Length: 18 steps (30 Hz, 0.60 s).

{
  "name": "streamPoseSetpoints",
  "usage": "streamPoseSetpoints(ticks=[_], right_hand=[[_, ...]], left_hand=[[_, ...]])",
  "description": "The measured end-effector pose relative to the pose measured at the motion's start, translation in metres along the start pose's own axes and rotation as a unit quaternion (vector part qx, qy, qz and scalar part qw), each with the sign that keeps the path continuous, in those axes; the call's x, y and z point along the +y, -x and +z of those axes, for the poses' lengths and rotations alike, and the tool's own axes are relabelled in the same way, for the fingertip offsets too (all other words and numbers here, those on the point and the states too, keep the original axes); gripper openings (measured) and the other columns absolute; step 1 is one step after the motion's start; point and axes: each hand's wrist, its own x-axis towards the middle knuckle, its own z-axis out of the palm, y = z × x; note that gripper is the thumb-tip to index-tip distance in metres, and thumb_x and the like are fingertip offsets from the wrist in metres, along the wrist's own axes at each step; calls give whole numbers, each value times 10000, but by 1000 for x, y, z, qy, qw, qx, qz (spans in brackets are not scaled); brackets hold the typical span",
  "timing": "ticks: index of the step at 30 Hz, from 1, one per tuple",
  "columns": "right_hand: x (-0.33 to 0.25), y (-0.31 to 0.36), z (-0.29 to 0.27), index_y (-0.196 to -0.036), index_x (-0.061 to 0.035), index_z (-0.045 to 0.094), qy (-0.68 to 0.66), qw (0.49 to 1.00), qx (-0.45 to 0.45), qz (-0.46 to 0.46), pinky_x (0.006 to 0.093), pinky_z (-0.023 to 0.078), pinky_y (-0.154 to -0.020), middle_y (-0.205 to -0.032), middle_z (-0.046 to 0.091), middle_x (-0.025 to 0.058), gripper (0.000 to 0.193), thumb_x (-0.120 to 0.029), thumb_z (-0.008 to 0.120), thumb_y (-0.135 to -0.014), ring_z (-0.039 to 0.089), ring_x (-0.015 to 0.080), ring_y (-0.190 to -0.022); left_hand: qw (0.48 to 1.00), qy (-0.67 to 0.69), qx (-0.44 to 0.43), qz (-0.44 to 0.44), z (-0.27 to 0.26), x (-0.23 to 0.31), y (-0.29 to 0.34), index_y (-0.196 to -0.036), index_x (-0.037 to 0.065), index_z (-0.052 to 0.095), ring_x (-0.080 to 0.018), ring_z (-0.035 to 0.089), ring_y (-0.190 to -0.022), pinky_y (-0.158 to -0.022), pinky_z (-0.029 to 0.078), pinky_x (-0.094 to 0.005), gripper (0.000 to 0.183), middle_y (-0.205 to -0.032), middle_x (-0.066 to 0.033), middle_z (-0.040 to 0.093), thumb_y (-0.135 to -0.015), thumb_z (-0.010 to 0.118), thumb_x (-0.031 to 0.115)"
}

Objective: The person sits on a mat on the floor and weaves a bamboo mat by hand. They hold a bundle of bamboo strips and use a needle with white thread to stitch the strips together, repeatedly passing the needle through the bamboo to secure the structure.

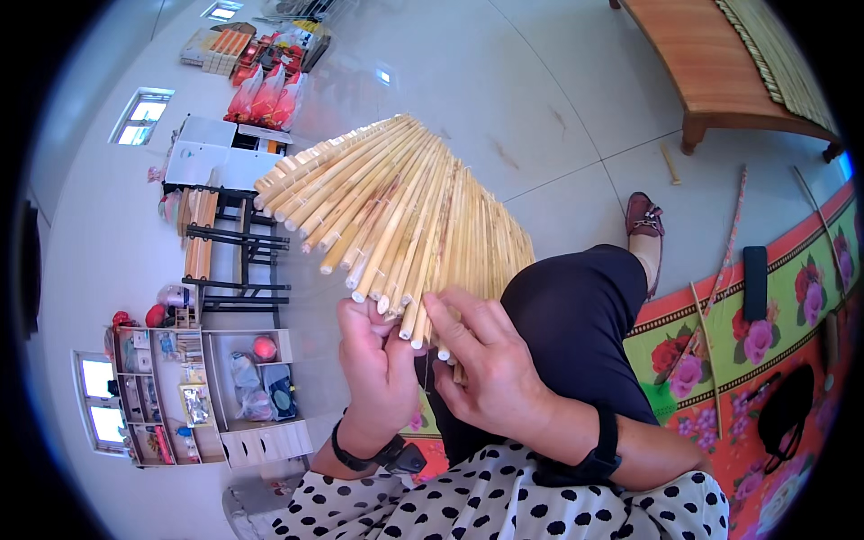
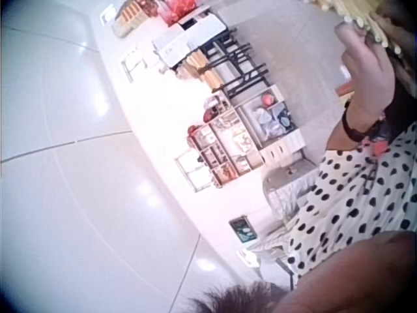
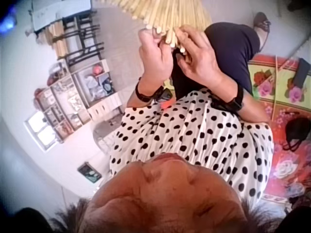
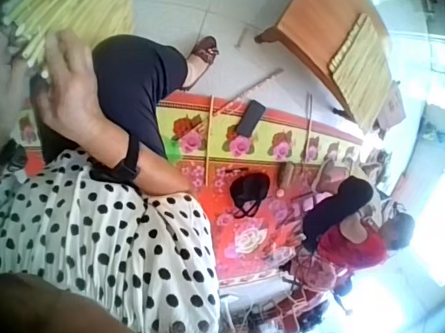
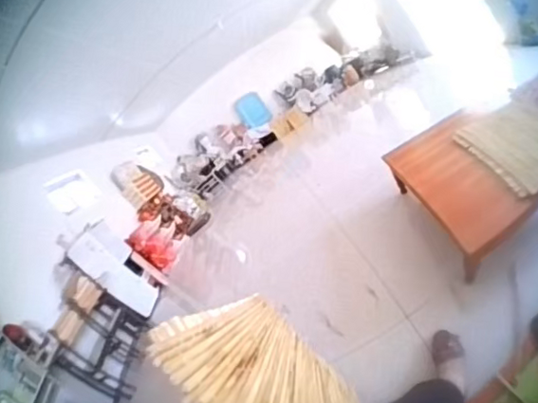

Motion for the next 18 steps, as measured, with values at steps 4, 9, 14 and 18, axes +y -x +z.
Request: streamPoseSetpoints(ticks=[4, 9, 14, 18], right_hand=[[4, 0, 5, -1346, 37, 509, 25, 999, 25, -16, 409, 492, -876, -1239, 523, 227, 692, 80, 634, -667, 544, 395, -1015], [6, -6, 8, -1327, 36, 510, 30, 998, 48, -20, 413, 485, -904, -1200, 528, 225, 654, 101, 604, -682, 540, 409, -1052], [8, -15, 4, -1325, 31, 513, 43, 997, 66, 5, 401, 498, -902, -1195, 538, 242, 625, 84, 601, -709, 573, 411, -1066], [21, -38, -3, -1324, 39, 514, 78, 990, 114, 21, 390, 510, -872, -1196, 550, 243, 592, 61, 584, -737, 603, 398, -1031]], left_hand=[[998, -50, -2, 48, 1, -1, 0, -1015, 10, 402, -279, 667, -621, -574, 495, -337, 185, -730, -146, 621, -908, 546, -33], [997, -52, 10, 57, -13, -1, -5, -1188, -16, 422, -315, 690, -666, -604, 539, -378, 340, -809, -162, 668, -888, 580, 7], [992, -63, 87, 71, -36, -1, 17, -1347, 10, 394, -272, 676, -924, -745, 554, -364, 558, -1351, -208, 485, -857, 657, 61], [992, -86, -43, 78, -23, 5, 48, -1351, -1, 408, -305, 659, -912, -764, 553, -368, 639, -1340, -220, 476, -837, 727, 204]])
